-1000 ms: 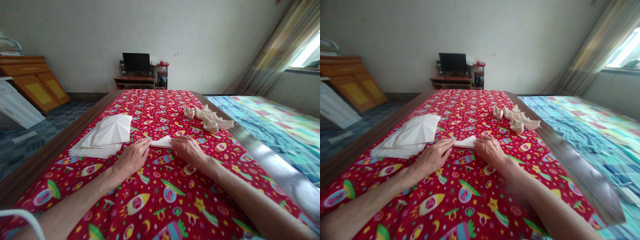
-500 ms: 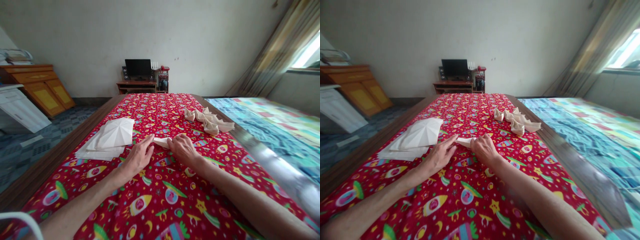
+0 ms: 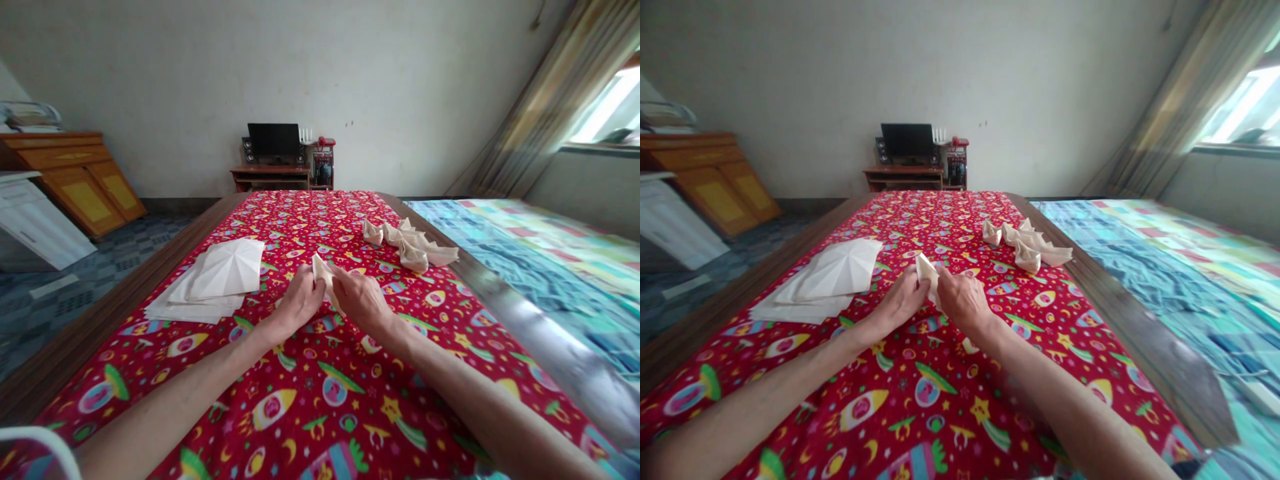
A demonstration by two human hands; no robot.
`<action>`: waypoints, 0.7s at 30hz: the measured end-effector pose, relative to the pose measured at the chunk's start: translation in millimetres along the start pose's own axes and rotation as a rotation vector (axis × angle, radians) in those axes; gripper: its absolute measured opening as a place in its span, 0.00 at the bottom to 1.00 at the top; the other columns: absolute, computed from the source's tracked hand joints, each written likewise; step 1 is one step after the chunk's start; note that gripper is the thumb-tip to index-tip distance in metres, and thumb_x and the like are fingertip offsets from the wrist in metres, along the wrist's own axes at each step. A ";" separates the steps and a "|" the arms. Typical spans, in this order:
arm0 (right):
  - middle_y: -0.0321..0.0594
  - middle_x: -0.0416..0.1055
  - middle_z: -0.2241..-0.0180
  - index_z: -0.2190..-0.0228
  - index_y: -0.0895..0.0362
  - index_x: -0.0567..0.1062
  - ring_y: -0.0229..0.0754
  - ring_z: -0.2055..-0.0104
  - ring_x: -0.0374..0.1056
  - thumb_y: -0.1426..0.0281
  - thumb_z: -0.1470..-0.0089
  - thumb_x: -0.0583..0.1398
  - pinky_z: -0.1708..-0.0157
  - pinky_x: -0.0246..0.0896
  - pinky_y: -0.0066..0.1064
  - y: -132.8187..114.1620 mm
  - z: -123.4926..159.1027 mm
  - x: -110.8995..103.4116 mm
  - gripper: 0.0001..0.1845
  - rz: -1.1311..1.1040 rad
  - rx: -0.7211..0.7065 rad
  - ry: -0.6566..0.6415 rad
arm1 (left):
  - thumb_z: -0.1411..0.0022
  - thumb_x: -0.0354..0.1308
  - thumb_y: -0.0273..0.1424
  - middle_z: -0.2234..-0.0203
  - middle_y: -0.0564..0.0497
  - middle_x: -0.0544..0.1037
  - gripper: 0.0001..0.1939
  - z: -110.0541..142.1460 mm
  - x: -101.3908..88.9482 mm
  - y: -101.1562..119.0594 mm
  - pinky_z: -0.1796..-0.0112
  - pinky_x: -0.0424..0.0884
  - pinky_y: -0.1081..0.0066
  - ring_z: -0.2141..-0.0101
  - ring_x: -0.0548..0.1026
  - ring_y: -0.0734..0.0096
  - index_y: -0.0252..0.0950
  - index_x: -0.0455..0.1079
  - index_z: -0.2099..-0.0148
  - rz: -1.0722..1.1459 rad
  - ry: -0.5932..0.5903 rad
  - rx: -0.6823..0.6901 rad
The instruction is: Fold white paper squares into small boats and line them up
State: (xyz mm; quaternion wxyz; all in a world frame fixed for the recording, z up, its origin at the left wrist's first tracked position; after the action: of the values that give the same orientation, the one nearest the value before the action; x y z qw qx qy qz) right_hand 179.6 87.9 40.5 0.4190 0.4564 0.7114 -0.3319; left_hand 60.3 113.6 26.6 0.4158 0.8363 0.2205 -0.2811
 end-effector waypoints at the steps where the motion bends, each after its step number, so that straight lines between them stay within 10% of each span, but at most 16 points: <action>1: 0.40 0.75 0.74 0.53 0.56 0.71 0.39 0.74 0.68 0.70 0.41 0.48 0.75 0.48 0.27 4.8 0.2 0.4 0.18 -0.046 0.048 0.006 | 0.40 0.47 0.25 0.70 0.49 0.70 0.07 -1.6 -0.4 -2.1 0.61 0.71 0.67 0.66 0.71 0.68 0.34 0.67 0.66 -0.034 -0.001 0.003; 21: 0.38 0.72 0.78 0.68 0.58 0.79 0.34 0.77 0.63 0.72 0.49 0.53 0.74 0.49 0.24 17.7 -0.5 5.6 0.15 -0.388 0.040 0.035 | 0.48 0.54 0.23 0.73 0.51 0.71 0.04 -3.4 2.1 -11.5 0.70 0.65 0.74 0.72 0.70 0.71 0.33 0.69 0.68 -0.027 -0.117 -0.052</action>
State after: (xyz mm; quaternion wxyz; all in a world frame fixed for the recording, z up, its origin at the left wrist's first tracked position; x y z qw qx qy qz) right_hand 194.5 96.9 34.0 0.3255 0.3246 0.7864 -0.4126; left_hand 55.9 123.0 20.3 0.4455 0.8044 0.2144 -0.3293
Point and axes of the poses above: each hand's wrist, its own z-axis away from the middle knuckle, its own x-axis out of the palm, y = z × x, the point moved 6 cm from there along -z, towards the middle knuckle
